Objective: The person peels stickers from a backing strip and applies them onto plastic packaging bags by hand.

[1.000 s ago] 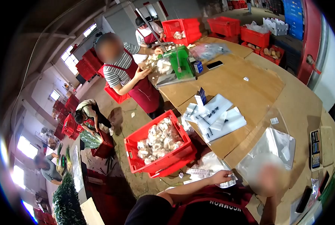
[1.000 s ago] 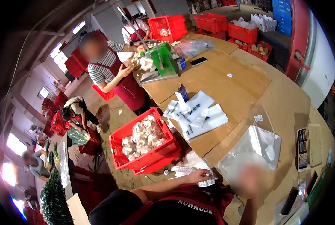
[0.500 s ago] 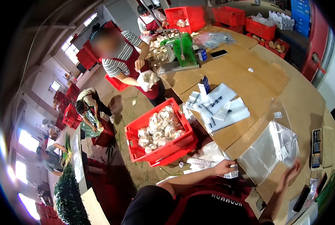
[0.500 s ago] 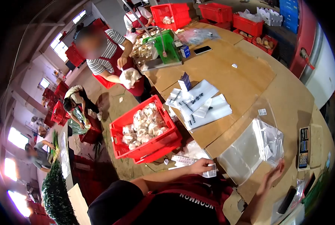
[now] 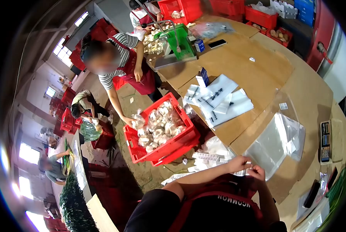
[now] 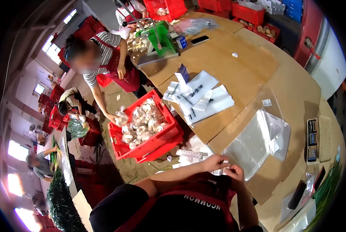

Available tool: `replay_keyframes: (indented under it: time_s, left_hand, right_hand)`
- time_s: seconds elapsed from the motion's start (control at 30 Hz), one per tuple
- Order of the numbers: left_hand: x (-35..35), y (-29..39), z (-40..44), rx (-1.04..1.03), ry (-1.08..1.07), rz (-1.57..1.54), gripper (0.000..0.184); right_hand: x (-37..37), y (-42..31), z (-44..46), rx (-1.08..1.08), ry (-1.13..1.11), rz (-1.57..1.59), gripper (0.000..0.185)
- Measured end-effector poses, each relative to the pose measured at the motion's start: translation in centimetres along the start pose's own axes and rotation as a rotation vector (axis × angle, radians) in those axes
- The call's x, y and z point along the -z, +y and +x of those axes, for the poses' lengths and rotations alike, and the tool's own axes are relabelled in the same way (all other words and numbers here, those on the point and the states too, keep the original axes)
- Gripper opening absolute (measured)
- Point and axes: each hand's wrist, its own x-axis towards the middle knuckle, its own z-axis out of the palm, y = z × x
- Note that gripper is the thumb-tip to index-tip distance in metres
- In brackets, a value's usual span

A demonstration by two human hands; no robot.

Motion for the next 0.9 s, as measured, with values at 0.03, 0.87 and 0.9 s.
replay_keyframes:
  time_s: [0.03, 0.87, 0.9]
  left_hand:
    - [0.0, 0.5, 0.0, 0.008, 0.048, 0.026, 0.020]
    - [0.6, 0.2, -0.4, 0.231, 0.105, -0.018, 0.019]
    - [0.3, -1.0, -0.5, 0.173, 0.159, 0.030, 0.019]
  right_hand:
    - [-0.4, -1.0, 0.0, 0.021, 0.039, 0.002, 0.009]
    - [-0.6, -0.4, 1.8, 0.193, 0.097, -0.269, 0.014]
    - [-0.5, -0.9, 1.7, 0.142, 0.060, -0.235, 0.013]
